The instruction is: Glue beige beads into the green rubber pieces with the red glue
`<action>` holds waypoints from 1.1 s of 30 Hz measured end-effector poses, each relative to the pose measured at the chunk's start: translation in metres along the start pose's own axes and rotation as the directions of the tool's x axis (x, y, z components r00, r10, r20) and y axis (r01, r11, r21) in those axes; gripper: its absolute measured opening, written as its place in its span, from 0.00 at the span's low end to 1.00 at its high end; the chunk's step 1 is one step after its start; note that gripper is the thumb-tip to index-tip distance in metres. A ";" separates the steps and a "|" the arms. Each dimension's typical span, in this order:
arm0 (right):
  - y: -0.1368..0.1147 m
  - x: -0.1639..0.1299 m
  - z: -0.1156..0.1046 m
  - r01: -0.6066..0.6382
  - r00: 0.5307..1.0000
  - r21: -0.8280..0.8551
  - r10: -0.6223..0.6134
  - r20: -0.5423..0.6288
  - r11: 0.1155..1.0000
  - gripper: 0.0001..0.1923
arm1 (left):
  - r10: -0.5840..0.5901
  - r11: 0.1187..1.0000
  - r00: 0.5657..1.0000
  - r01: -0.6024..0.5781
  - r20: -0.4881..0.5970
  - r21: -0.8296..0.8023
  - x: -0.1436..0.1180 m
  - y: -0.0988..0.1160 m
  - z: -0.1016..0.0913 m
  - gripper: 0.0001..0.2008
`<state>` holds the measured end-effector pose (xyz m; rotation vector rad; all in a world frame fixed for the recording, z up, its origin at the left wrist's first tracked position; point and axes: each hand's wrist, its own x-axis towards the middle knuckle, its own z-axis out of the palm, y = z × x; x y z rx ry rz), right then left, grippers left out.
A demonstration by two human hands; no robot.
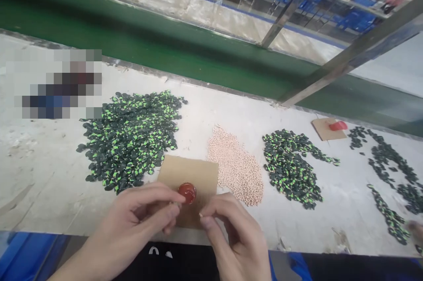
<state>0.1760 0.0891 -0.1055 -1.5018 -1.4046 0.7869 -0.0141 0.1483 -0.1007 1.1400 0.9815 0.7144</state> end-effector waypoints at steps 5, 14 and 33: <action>0.017 -0.003 0.003 0.048 0.996 -0.183 -0.033 0.086 0.982 0.07 | 0.186 0.962 0.962 -0.137 -0.198 0.235 -0.004 -0.025 -0.006 0.11; 0.019 -0.001 0.014 0.004 0.998 -0.209 0.011 0.070 0.978 0.07 | 0.225 0.929 0.958 -0.155 -0.179 0.335 -0.001 -0.038 -0.007 0.09; 0.007 -0.001 0.002 -0.321 0.944 0.234 0.291 0.155 0.918 0.06 | 0.134 0.991 0.960 -0.126 -0.245 0.048 -0.010 -0.021 -0.002 0.10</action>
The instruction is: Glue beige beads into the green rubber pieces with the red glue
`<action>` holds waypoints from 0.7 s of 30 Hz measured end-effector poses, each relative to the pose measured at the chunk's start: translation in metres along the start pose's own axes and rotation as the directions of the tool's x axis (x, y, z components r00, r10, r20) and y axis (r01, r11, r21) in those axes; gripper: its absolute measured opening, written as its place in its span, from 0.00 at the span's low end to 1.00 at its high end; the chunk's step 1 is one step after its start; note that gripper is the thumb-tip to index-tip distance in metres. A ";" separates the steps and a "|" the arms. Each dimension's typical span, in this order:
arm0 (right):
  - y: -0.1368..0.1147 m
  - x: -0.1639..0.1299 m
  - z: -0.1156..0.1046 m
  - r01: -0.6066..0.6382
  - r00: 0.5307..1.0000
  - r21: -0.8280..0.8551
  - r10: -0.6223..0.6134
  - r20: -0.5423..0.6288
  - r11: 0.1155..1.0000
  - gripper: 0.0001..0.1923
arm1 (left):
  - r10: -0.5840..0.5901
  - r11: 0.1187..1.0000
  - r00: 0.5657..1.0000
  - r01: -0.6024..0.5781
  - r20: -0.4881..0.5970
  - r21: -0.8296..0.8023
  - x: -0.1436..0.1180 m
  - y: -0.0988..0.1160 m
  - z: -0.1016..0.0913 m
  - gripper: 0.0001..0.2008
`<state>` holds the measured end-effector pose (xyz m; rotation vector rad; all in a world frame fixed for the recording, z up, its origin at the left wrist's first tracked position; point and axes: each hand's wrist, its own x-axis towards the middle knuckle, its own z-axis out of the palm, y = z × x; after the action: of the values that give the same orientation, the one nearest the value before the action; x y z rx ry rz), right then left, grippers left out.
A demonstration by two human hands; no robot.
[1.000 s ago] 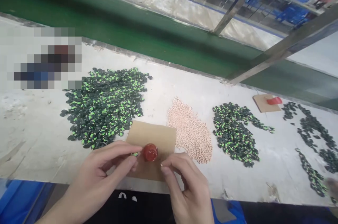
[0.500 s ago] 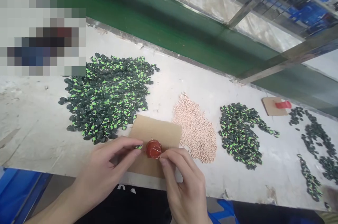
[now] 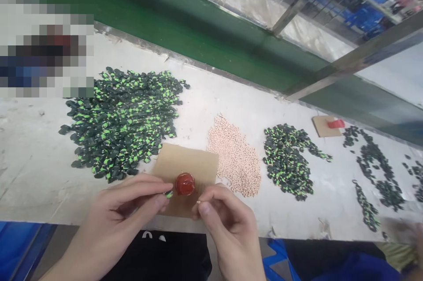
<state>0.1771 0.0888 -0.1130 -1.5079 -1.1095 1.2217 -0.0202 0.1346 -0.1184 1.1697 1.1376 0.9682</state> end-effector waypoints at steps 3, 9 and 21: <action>-0.004 -0.005 0.000 -0.080 0.997 0.237 0.073 0.038 0.968 0.06 | -0.170 0.950 0.982 0.185 0.083 -0.251 -0.001 0.009 0.009 0.08; -0.010 -0.011 0.005 -0.143 0.988 0.428 0.105 0.113 0.892 0.03 | -0.278 0.747 0.901 0.420 0.332 -0.515 -0.003 0.009 0.023 0.07; -0.013 -0.017 0.012 -0.043 0.999 0.361 0.045 0.001 0.932 0.04 | -0.227 0.753 0.905 0.397 0.359 -0.525 -0.012 -0.009 0.023 0.02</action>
<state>0.1621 0.0762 -0.0988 -1.2581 -0.7952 1.3654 0.0006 0.1169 -0.1253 0.5497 0.6941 0.7782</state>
